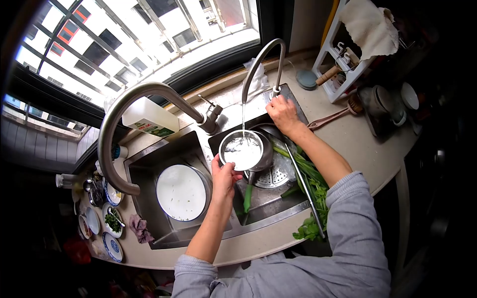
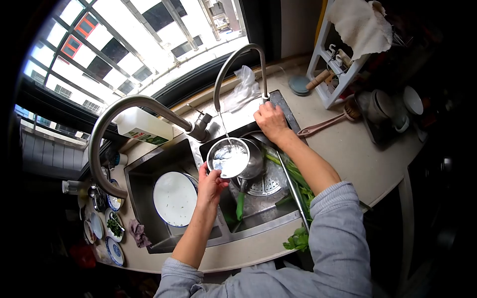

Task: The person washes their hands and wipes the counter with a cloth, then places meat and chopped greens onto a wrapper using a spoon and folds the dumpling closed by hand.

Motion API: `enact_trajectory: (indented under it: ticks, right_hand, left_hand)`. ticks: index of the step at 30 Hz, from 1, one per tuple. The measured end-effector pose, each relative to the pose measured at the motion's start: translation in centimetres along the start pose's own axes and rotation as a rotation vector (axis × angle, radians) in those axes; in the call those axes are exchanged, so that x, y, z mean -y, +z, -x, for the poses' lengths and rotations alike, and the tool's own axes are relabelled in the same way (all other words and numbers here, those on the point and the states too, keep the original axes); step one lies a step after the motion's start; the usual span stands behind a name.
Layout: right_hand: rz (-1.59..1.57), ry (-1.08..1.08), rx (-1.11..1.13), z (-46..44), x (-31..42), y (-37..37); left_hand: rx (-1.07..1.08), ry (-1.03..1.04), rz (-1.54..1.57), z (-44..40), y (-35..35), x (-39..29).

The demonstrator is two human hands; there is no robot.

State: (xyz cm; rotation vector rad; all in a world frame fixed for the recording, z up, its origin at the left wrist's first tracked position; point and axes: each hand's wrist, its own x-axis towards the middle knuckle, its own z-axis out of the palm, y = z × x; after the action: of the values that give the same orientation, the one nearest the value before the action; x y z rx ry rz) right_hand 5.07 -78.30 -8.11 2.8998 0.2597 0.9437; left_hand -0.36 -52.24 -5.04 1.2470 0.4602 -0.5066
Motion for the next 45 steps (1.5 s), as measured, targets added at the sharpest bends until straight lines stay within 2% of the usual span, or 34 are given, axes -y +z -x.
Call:
enact_trajectory:
  ticks: [4, 21, 24, 27, 31, 34, 36, 39, 40, 42, 45]
  right_hand:
    - [0.090, 0.058, -0.010, -0.2, 0.3, 0.5]
    - [0.127, -0.013, 0.123, -0.8, 0.7, 1.8]
    - [0.120, 0.047, 0.146, -1.0, 0.7, 1.6]
    - [-0.041, 0.286, 0.063, -1.9, 0.8, 0.2]
    - [-0.396, 0.667, 0.011, -0.7, -1.8, 2.2]
    - [-0.575, 0.711, 0.093, 0.8, -4.7, 4.2]
    - [-0.680, 0.668, 0.096, 2.9, -9.3, 8.5]
    - [-0.600, 0.818, 0.247, 3.5, -6.9, 4.1]
    - [-0.609, 0.829, 0.184, 4.1, -5.4, 1.8]
    - [-0.437, 0.839, 0.239, 4.6, -0.8, -4.5]
    - [-0.345, 0.769, 0.513, 9.0, 3.6, -9.2]
  left_hand:
    - [0.028, -0.005, 0.012, -0.1, -0.5, 0.7]
    - [0.146, 0.081, 0.129, 1.7, -1.8, -0.3]
    - [0.152, 0.068, 0.149, 2.7, -2.6, -0.7]
    - [0.135, 0.078, 0.190, 4.2, -4.4, -1.1]
    - [0.023, 0.094, 0.249, 8.3, -10.8, -1.1]
    - [-0.116, 0.111, 0.270, 12.0, -16.4, -1.2]
    - [-0.234, 0.162, 0.214, 13.5, -21.0, -0.7]
    - [-0.418, 0.211, 0.133, 16.5, -28.1, -0.7]
    - [-0.473, 0.216, 0.118, 17.4, -30.6, -0.6]
    - [-0.645, 0.221, 0.121, 19.0, -35.8, 0.3]
    - [-0.747, 0.262, 0.160, 21.7, -42.7, 0.9]
